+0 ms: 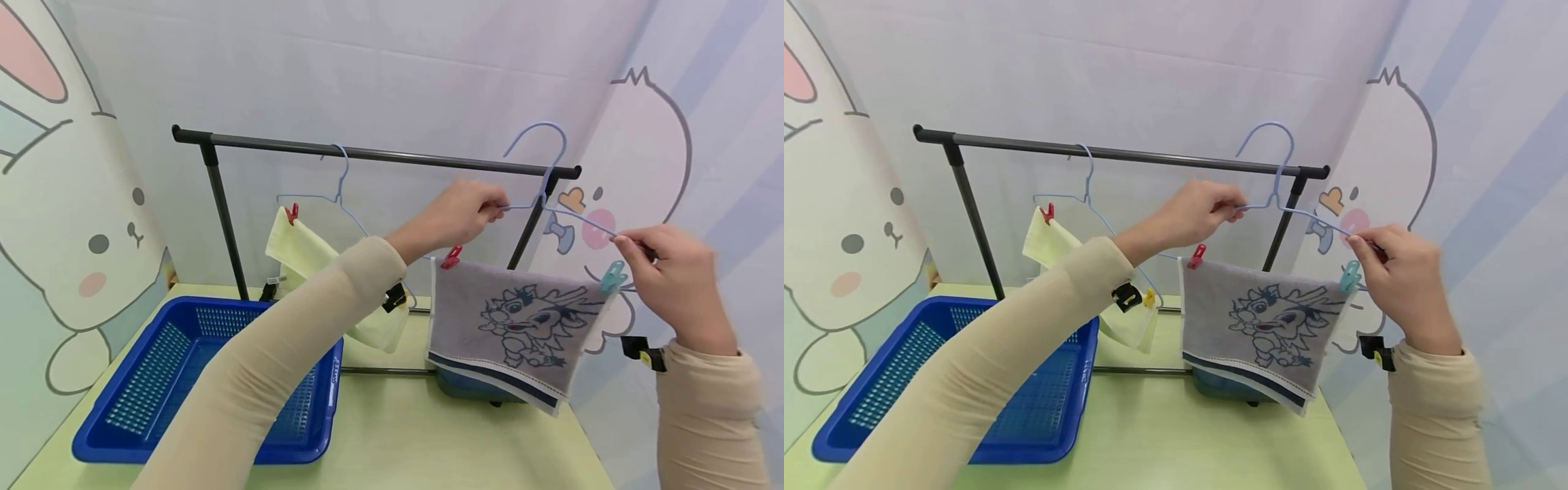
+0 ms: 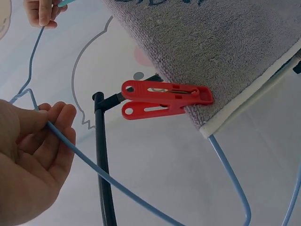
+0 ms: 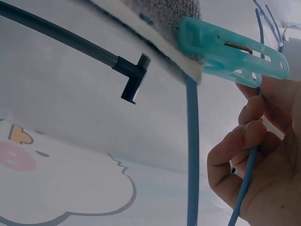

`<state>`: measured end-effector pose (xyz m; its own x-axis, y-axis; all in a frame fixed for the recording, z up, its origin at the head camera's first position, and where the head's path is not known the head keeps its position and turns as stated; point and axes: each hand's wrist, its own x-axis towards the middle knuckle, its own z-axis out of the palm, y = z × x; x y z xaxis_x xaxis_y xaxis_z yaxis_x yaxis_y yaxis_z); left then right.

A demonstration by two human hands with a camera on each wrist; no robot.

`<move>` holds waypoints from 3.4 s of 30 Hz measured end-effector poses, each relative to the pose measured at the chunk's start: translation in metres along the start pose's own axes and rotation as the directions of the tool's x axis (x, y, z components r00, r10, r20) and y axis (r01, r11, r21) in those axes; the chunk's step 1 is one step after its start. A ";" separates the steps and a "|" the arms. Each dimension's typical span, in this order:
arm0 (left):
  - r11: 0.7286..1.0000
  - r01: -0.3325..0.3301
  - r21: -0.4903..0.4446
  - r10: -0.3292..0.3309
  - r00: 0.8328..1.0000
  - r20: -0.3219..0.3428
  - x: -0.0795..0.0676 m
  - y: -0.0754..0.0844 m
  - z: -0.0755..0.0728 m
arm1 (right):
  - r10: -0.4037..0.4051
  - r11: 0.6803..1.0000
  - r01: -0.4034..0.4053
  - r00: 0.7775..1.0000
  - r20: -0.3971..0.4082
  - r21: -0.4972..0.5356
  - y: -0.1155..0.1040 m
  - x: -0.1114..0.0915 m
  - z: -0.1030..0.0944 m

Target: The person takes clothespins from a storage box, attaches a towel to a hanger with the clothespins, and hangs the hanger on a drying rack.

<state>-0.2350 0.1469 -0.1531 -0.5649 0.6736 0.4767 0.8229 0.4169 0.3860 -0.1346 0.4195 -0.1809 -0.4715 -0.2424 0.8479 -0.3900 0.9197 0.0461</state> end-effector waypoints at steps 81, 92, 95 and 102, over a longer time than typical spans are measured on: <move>0.860 0.457 0.227 -0.465 0.885 -0.020 -0.017 -0.115 -0.004 | 0.185 0.966 -0.232 0.929 0.321 0.115 -0.036 0.033 0.148; 0.866 0.441 0.236 -0.450 0.893 -0.020 -0.016 -0.115 0.001 | 0.173 0.967 -0.221 0.935 0.309 0.126 -0.036 0.029 0.149; 0.874 0.424 0.239 -0.436 0.900 -0.002 -0.015 -0.115 0.003 | 0.173 0.967 -0.220 0.936 0.307 0.126 -0.035 0.028 0.148; 0.892 0.401 0.207 -0.429 0.897 0.109 -0.013 -0.115 0.010 | 0.202 0.959 -0.254 0.924 0.325 0.123 -0.030 0.023 0.149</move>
<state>-0.3214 0.0959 -0.2116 -0.8527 0.4918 0.1763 0.5202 0.7686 0.3723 -0.2512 0.3409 -0.2415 -0.7718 -0.1384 0.6207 -0.3521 0.9058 -0.2358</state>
